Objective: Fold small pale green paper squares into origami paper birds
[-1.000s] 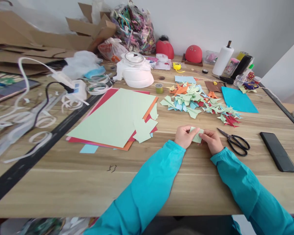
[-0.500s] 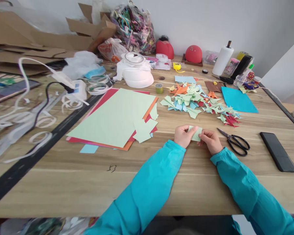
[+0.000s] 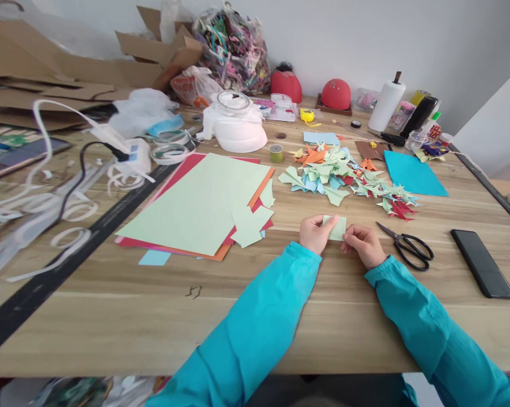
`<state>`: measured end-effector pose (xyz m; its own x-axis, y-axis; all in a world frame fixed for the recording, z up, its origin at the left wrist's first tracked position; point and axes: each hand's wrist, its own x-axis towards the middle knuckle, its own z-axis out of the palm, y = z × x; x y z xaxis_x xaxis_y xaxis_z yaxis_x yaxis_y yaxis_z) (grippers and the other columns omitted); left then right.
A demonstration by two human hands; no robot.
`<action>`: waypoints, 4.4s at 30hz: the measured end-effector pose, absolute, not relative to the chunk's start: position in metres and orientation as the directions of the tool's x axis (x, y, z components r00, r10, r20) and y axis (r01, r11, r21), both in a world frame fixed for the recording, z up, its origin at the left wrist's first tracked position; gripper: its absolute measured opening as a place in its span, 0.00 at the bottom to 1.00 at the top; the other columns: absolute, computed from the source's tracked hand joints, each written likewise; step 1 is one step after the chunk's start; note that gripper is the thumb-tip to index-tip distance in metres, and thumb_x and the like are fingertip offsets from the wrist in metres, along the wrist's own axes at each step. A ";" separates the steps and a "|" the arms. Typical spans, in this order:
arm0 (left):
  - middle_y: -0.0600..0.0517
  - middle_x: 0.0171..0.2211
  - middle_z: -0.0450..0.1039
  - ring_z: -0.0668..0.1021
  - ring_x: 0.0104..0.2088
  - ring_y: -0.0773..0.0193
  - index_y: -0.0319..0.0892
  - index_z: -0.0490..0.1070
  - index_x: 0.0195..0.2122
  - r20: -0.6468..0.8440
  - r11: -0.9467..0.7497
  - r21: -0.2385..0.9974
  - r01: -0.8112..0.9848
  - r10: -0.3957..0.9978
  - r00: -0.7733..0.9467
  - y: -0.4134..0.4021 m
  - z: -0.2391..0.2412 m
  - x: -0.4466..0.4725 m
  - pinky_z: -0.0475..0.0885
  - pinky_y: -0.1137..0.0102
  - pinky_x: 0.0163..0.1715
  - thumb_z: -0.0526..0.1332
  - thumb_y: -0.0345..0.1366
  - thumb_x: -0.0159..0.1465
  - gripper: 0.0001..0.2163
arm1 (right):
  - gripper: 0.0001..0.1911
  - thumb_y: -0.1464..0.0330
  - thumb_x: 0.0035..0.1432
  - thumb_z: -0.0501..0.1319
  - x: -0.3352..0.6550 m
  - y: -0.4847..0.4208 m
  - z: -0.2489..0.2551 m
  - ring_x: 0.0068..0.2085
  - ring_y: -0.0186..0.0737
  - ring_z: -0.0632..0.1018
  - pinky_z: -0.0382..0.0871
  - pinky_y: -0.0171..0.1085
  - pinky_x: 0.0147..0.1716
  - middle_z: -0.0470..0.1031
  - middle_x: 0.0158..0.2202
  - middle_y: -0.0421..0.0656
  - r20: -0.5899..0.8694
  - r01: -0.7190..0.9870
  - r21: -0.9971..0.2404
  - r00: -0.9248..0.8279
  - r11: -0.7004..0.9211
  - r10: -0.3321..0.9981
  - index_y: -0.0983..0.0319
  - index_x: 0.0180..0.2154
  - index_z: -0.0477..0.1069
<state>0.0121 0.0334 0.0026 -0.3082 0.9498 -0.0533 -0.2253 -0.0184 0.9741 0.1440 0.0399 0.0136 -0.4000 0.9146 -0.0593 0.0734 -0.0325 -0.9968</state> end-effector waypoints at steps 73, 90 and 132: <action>0.51 0.25 0.71 0.71 0.24 0.68 0.36 0.74 0.27 -0.081 0.048 0.952 -0.302 0.992 -0.100 0.031 0.014 0.010 0.66 0.75 0.18 0.65 0.41 0.46 0.12 | 0.14 0.58 0.48 0.61 0.140 0.039 0.014 0.20 0.30 0.69 0.65 0.31 0.20 0.71 0.20 0.39 0.017 0.039 -0.999 -0.290 0.029 0.957 0.63 0.26 0.68; 0.51 0.23 0.74 0.74 0.23 0.66 0.37 0.75 0.29 -0.098 0.062 0.951 -0.304 0.990 -0.103 0.035 0.008 0.010 0.68 0.72 0.22 0.66 0.36 0.43 0.12 | 0.13 0.64 0.44 0.65 0.141 0.043 0.005 0.24 0.34 0.72 0.66 0.31 0.16 0.74 0.27 0.39 0.077 -0.126 -0.990 -0.150 0.059 0.986 0.61 0.34 0.70; 0.53 0.19 0.73 0.75 0.23 0.63 0.37 0.74 0.20 -0.225 0.141 0.807 -0.573 0.971 -0.079 0.033 0.016 0.010 0.72 0.65 0.28 0.66 0.29 0.38 0.06 | 0.05 0.69 0.40 0.66 0.143 0.043 0.009 0.18 0.31 0.70 0.64 0.33 0.16 0.74 0.22 0.38 -0.032 -0.206 -0.977 -0.094 -0.051 0.995 0.61 0.25 0.75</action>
